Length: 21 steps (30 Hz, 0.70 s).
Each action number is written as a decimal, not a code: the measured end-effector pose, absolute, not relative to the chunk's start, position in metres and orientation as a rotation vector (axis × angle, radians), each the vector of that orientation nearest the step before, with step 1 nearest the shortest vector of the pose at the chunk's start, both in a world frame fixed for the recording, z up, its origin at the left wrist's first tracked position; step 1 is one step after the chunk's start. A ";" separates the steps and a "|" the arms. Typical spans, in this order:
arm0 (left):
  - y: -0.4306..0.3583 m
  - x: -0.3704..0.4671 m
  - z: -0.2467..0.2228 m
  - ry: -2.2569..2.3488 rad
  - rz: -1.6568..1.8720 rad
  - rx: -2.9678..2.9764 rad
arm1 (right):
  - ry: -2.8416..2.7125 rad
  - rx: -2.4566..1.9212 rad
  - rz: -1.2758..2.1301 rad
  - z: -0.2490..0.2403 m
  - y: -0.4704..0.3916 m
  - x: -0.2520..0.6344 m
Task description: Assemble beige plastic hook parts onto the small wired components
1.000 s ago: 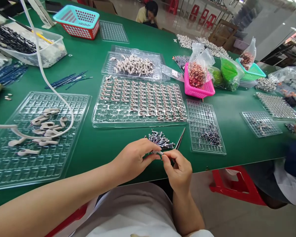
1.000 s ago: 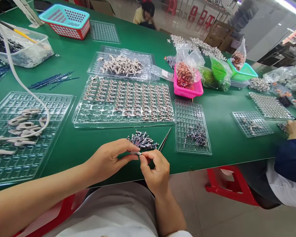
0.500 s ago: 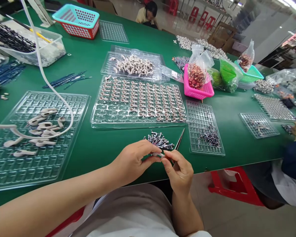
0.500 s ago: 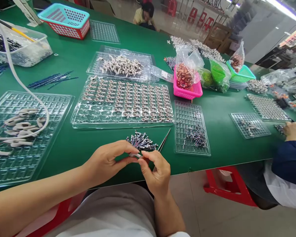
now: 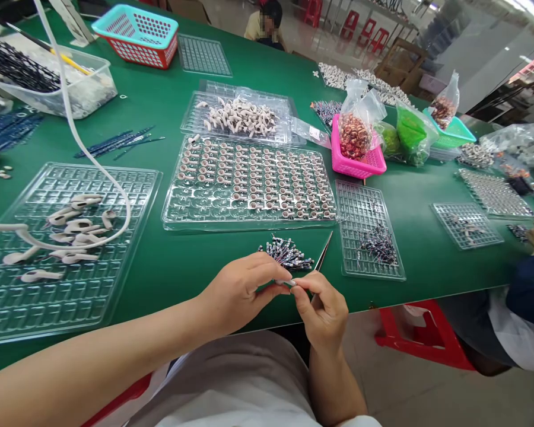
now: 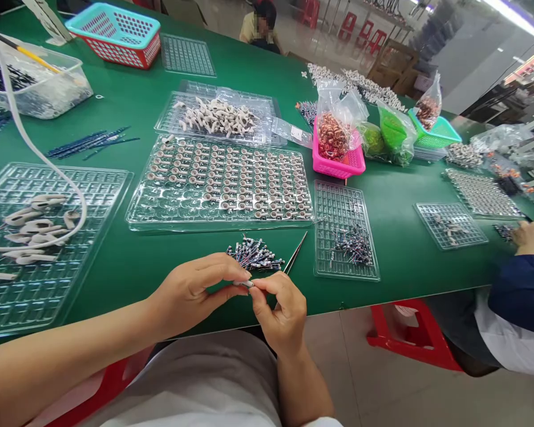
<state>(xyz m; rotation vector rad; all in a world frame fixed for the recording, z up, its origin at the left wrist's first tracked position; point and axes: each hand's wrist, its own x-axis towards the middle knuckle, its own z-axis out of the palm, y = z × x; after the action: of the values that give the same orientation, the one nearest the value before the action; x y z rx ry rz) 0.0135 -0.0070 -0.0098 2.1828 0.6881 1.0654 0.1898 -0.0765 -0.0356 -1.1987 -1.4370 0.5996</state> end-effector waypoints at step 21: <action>-0.007 0.014 -0.005 0.485 1.146 2.147 | -1.482 -1.088 0.535 -0.039 -0.078 0.191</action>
<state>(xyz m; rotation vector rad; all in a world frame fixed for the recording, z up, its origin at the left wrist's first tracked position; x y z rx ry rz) 0.0143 -0.0070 -0.0045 2.1469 0.4852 1.1465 0.1908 -0.0775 -0.0385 -1.0877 -1.4823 0.5346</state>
